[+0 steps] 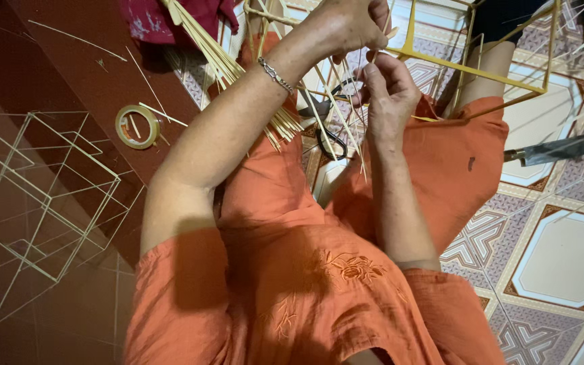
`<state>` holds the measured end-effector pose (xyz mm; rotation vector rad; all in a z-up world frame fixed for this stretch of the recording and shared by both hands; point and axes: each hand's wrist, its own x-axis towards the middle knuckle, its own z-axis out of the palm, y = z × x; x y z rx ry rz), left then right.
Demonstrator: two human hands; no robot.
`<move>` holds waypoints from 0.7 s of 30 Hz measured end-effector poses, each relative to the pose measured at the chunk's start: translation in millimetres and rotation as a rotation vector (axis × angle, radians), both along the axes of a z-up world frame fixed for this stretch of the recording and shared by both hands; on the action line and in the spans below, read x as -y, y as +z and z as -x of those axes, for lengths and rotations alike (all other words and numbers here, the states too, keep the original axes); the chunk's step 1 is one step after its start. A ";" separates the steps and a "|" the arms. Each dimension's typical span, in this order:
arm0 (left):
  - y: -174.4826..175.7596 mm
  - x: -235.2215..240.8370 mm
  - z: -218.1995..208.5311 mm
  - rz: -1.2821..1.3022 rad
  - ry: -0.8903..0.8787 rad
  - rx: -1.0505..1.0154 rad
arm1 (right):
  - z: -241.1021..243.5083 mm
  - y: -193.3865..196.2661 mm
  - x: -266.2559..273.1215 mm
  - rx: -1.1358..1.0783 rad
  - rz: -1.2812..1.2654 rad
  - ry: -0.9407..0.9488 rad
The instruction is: The person sits on the floor and weaves thin bamboo strips into a rectangular frame structure. They repeatedly insert strips through the frame, adjust their position, and secure them by hand.
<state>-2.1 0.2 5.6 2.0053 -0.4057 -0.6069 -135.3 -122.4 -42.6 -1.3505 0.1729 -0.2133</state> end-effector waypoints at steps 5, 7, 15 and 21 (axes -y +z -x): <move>6.9 1.4 1.3 0.003 0.020 0.013 | 8.9 9.0 5.7 0.220 0.670 -0.044; 7.8 2.4 1.3 -0.002 0.042 -0.020 | 3.7 20.4 18.0 0.284 0.865 -0.151; 14.4 2.6 5.1 -0.048 0.096 0.079 | -19.9 88.5 25.7 0.601 1.292 -0.032; -21.8 1.3 -4.8 0.089 0.103 0.042 | -23.6 79.2 36.2 0.416 1.066 0.112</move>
